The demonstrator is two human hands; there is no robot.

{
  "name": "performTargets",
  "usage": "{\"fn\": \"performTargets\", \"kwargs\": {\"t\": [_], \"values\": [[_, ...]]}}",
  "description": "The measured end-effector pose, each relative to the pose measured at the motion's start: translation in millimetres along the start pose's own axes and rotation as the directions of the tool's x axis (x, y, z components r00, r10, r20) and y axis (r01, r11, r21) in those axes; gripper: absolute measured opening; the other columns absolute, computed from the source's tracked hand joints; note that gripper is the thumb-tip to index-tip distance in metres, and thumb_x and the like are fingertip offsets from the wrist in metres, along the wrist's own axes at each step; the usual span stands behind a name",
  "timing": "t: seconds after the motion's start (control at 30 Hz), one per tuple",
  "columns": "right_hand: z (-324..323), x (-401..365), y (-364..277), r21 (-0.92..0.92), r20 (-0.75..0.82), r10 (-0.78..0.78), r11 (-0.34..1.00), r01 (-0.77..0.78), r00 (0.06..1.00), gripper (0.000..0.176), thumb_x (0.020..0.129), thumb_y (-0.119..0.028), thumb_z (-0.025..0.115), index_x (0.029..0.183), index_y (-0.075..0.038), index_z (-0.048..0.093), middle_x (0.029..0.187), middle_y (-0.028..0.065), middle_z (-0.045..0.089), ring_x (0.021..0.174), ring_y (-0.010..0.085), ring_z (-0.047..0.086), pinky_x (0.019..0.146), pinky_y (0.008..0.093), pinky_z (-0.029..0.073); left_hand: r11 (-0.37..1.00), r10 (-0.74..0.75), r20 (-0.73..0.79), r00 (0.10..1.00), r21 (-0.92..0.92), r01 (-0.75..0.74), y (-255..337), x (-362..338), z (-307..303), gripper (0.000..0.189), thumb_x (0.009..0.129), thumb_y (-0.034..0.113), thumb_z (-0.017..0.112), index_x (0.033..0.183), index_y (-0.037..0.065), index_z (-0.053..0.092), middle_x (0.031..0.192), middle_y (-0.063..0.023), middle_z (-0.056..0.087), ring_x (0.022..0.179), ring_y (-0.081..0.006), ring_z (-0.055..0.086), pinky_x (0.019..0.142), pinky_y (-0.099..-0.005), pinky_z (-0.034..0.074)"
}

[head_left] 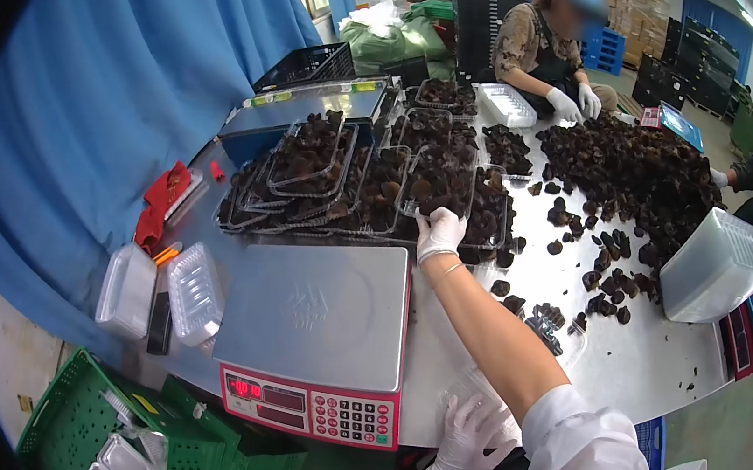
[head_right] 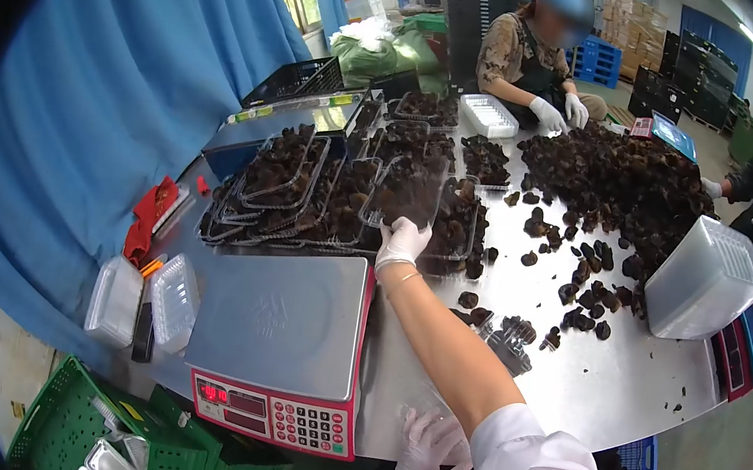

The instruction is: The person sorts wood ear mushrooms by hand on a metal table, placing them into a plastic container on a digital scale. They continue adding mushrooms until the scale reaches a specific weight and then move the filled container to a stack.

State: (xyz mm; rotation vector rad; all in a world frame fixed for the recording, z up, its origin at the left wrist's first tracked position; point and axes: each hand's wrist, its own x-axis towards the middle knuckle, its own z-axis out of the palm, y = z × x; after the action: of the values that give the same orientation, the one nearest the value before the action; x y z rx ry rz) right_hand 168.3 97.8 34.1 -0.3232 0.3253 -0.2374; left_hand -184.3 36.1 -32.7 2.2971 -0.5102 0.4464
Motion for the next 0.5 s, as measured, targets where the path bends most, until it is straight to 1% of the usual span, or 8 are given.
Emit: {"fn": "performTargets", "kwargs": {"t": [0.13,0.2,0.23,0.27,0.33,0.4,0.47,0.5], "values": [[-18,17,6,-0.143,-0.032,0.028,0.989,-0.032,0.999,0.035,0.069,0.013,0.051,0.094,-0.011,0.055,0.081,0.0047,0.056,0.077,0.0219,0.057,0.085,0.0508,0.051,1.000,0.019,-0.008,1.000,0.000,-0.019,-1,-1,3,0.055,0.082,0.043,0.074,0.128,0.013,0.064,0.134,-0.0079,0.054,0.131,-0.0342,0.039,0.115,-0.0581,0.020],[-24,24,6,-0.224,0.035,0.069,0.973,-0.059,0.997,0.028,0.074,0.010,0.055,0.096,-0.007,0.054,0.089,0.0084,0.058,0.091,0.0244,0.058,0.098,0.0493,0.047,1.000,0.027,-0.004,1.000,0.016,-0.027,1,2,-1,0.055,0.082,0.041,0.075,0.128,0.013,0.064,0.134,-0.0077,0.054,0.131,-0.0332,0.039,0.115,-0.0572,0.021],[-18,16,-4,-0.260,0.003,0.187,0.949,-0.180,0.982,0.035,0.081,0.004,0.056,0.116,0.003,0.051,0.121,0.0177,0.057,0.121,0.0308,0.053,0.113,0.0476,0.037,0.999,0.030,-0.002,1.000,0.042,-0.030,3,4,-3,0.055,0.081,0.040,0.075,0.128,0.013,0.063,0.133,-0.0076,0.054,0.131,-0.0322,0.039,0.114,-0.0564,0.022],[-17,5,-17,-0.259,-0.002,0.184,0.949,-0.179,0.983,0.035,0.081,0.004,0.056,0.116,0.003,0.051,0.121,0.0177,0.057,0.121,0.0308,0.053,0.113,0.0476,0.037,0.999,0.030,0.003,1.000,0.039,-0.030,5,6,-4,0.055,0.081,0.040,0.075,0.128,0.013,0.063,0.133,-0.0076,0.054,0.131,-0.0322,0.039,0.114,-0.0564,0.022],[-1,-47,-67,-0.287,-0.020,0.431,0.862,-0.419,0.902,0.056,0.086,-0.001,0.055,0.137,0.012,0.035,0.148,0.0249,0.037,0.141,0.0349,0.037,0.120,0.0475,0.029,0.999,0.003,-0.044,0.999,0.044,-0.001,8,9,-5,0.048,0.077,0.035,0.078,0.119,0.013,0.068,0.118,-0.0020,0.061,0.118,-0.0262,0.048,0.110,-0.0542,0.027],[-8,-78,-116,-0.289,0.004,0.516,0.820,-0.493,0.856,0.046,0.088,-0.003,0.056,0.132,0.005,0.043,0.129,0.0169,0.052,0.124,0.0278,0.051,0.112,0.0431,0.040,0.995,0.032,-0.020,0.999,0.094,-0.030,4,5,1,0.044,0.078,0.030,0.078,0.117,0.013,0.070,0.110,-0.0007,0.062,0.109,-0.0245,0.052,0.105,-0.0515,0.032],[-25,-105,-171,-0.297,0.235,0.481,0.863,-0.408,0.845,0.056,0.088,-0.003,0.057,0.140,0.004,0.039,0.138,0.0199,0.048,0.138,0.0313,0.042,0.117,0.0457,0.035,0.989,0.054,0.011,0.999,0.134,-0.054,4,1,5,0.040,0.078,0.025,0.077,0.116,0.014,0.071,0.102,0.0005,0.063,0.100,-0.0228,0.056,0.101,-0.0487,0.037],[-32,-118,-200,-0.335,0.278,0.403,0.891,-0.305,0.872,0.057,0.089,-0.004,0.056,0.142,0.003,0.037,0.138,0.0196,0.048,0.135,0.0306,0.043,0.115,0.0441,0.037,0.985,0.114,-0.001,0.993,0.127,-0.113,3,3,3,0.037,0.078,0.020,0.076,0.115,0.014,0.072,0.096,0.0011,0.062,0.093,-0.0224,0.056,0.095,-0.0452,0.040]]}}
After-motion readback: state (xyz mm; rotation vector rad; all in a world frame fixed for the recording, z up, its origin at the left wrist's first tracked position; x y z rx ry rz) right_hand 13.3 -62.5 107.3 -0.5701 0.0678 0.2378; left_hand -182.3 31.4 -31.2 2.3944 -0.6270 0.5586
